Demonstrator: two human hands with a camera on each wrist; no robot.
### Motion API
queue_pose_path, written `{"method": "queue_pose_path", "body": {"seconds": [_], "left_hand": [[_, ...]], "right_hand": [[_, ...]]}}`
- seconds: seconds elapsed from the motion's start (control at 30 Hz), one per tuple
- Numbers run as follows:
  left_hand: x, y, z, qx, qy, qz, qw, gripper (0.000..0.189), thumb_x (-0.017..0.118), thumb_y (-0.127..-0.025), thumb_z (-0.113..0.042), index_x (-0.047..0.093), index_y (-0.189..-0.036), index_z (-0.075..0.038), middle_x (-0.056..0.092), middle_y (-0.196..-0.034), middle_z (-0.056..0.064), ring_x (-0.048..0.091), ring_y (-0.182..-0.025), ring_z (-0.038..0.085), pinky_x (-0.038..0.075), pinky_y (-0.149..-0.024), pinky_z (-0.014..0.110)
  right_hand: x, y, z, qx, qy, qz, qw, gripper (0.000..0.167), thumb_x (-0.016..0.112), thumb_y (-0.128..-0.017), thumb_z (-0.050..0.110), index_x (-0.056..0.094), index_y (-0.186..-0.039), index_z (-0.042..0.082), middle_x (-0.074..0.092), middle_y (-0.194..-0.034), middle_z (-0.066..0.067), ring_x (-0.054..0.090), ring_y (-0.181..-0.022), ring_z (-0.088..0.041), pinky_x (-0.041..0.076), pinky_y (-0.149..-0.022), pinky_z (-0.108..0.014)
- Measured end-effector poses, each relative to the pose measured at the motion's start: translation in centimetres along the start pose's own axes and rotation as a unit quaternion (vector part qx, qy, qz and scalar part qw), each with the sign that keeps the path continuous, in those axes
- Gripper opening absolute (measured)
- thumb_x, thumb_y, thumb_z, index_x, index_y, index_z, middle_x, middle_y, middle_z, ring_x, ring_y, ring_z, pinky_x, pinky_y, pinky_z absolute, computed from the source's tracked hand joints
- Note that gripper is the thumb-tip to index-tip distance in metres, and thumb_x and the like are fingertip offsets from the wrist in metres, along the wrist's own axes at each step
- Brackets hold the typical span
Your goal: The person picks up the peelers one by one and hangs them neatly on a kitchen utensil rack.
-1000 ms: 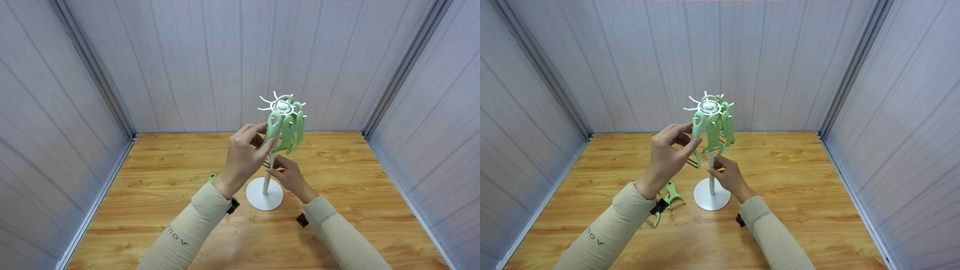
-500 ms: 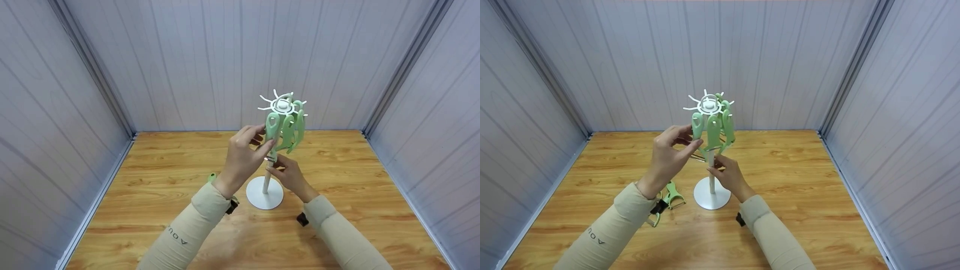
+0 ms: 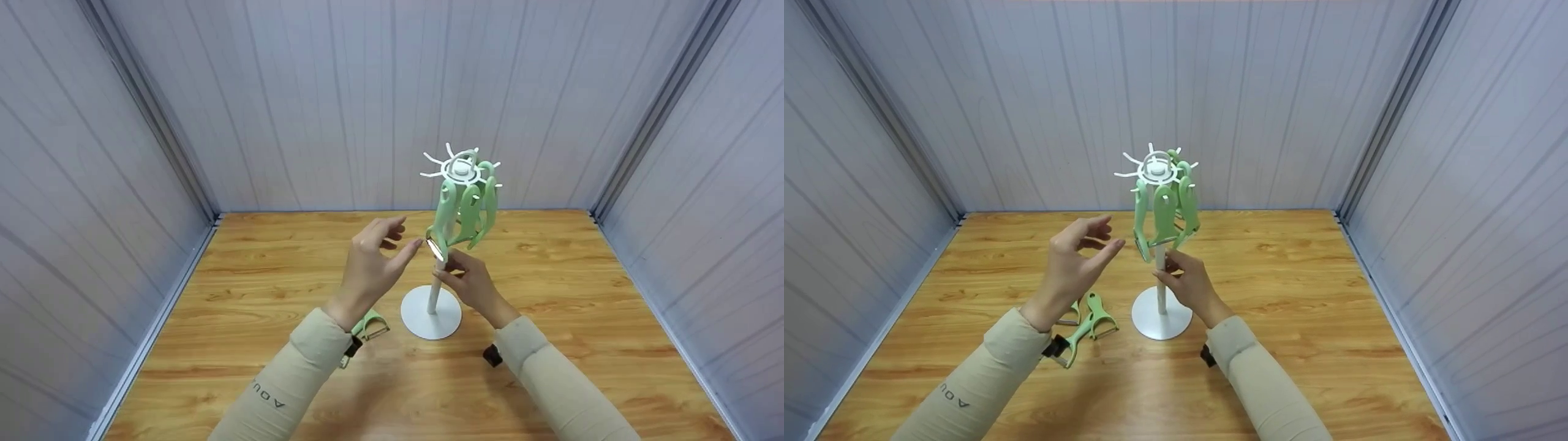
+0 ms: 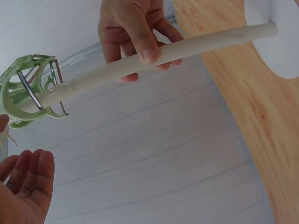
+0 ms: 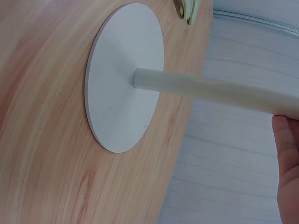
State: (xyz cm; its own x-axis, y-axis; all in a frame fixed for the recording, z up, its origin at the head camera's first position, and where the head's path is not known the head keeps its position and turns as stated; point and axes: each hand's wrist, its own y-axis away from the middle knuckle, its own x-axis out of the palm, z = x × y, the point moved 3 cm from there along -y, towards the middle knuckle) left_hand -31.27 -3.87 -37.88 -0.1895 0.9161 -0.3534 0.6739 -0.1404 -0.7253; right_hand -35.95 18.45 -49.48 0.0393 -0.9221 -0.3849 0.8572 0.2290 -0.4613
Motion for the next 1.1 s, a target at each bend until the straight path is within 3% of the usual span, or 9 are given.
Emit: {"method": "queue_pose_path", "body": {"seconds": [0.2, 0.53, 0.83, 1.1], "left_hand": [[-0.8, 1.0, 2.3, -0.023, -0.024, 0.012, 0.9994, 0.041, 0.085, -0.096, -0.015, 0.072, -0.129, 0.005, 0.077, -0.11, 0.018, 0.077, -0.095, 0.03, 0.069, -0.079, 0.039], [-1.8, 3.2, 5.8, -0.075, -0.071, 0.045, 0.9936, 0.042, 0.083, -0.099, -0.018, 0.07, -0.134, 0.003, 0.075, -0.113, 0.018, 0.075, -0.095, 0.033, 0.068, -0.081, 0.047], [-2.7, 5.2, 9.0, -0.15, -0.121, 0.082, 0.9777, 0.051, 0.084, -0.099, -0.023, 0.067, -0.141, 0.001, 0.075, -0.116, 0.019, 0.074, -0.094, 0.031, 0.066, -0.078, 0.043], [-3.2, 6.5, 11.2, -0.176, -0.149, 0.103, 0.9675, 0.052, 0.083, -0.099, -0.024, 0.066, -0.14, 0.003, 0.073, -0.12, 0.022, 0.073, -0.099, 0.038, 0.065, -0.08, 0.047]], "right_hand": [[0.0, -0.1, 0.1, -0.008, -0.009, 0.001, 0.9999, 0.024, 0.079, -0.099, 0.002, 0.073, -0.121, -0.004, 0.078, -0.106, -0.023, 0.079, -0.096, -0.029, 0.066, -0.078, -0.024], [0.0, 0.0, 0.1, -0.015, -0.016, 0.002, 0.9998, 0.024, 0.077, -0.1, 0.001, 0.073, -0.122, -0.005, 0.077, -0.106, -0.026, 0.078, -0.095, -0.021, 0.065, -0.076, -0.021], [0.0, 0.2, -0.2, -0.018, -0.018, -0.001, 0.9997, 0.024, 0.078, -0.099, 0.0, 0.073, -0.122, -0.005, 0.078, -0.106, -0.025, 0.078, -0.094, -0.015, 0.065, -0.075, -0.02], [0.0, 0.0, 0.1, -0.016, -0.022, -0.002, 0.9996, 0.027, 0.078, -0.098, -0.002, 0.071, -0.124, -0.008, 0.077, -0.106, -0.028, 0.077, -0.094, -0.015, 0.064, -0.076, -0.018]]}}
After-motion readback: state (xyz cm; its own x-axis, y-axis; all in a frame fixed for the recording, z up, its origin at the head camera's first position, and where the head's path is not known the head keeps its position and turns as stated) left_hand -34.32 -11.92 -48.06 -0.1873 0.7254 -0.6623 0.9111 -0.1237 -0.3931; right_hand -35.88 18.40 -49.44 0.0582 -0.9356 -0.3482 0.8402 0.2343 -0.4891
